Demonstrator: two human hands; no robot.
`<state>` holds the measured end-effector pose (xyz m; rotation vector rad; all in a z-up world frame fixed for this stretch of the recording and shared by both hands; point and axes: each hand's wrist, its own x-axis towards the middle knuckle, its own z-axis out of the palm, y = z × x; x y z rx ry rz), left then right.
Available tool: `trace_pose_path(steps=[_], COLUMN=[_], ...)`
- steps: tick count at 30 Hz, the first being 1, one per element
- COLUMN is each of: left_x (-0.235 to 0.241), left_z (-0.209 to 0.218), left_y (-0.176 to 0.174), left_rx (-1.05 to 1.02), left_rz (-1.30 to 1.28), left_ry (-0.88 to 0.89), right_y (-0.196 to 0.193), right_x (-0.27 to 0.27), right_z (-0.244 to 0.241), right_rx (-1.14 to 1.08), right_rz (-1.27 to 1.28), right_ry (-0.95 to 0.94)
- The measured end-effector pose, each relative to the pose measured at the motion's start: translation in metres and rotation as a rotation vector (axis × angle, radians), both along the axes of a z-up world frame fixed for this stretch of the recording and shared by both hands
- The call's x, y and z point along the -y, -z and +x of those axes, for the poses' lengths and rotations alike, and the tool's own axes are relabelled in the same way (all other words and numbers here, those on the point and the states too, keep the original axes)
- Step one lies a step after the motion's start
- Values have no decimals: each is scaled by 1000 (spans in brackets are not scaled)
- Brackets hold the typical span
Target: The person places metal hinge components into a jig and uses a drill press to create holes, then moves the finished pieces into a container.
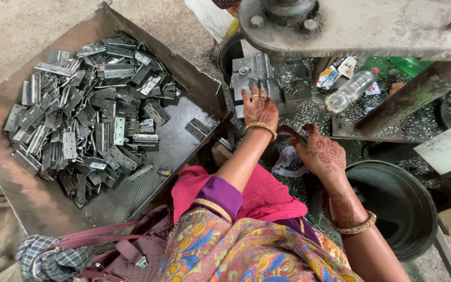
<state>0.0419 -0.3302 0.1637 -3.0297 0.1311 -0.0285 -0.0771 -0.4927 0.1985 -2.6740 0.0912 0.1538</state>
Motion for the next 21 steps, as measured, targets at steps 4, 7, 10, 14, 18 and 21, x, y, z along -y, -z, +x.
trace_pose_path(steps=[4,7,10,14,18,21], left_x=[0,-3,-16,-14,-13,-9], left_z=[2,-23,-32,-6,7,5], left_y=[1,-7,-15,-5,13,19], left_rx=[-10,-40,-31,44,87,132], left_rz=[-51,-89,-93,-55,-100,-156], left_ry=[-29,-1,29,34,25,28], right_y=[79,130,135,87,85,119], right_x=[22,34,32,37,30,27], right_z=[-25,-38,-36,-5,-20,-43], right_rx=[-3,-215,-185,-174,-102,-205], right_rz=[29,27,-17,-80,-31,-12], right_ry=[25,114,67,-18,-12,102])
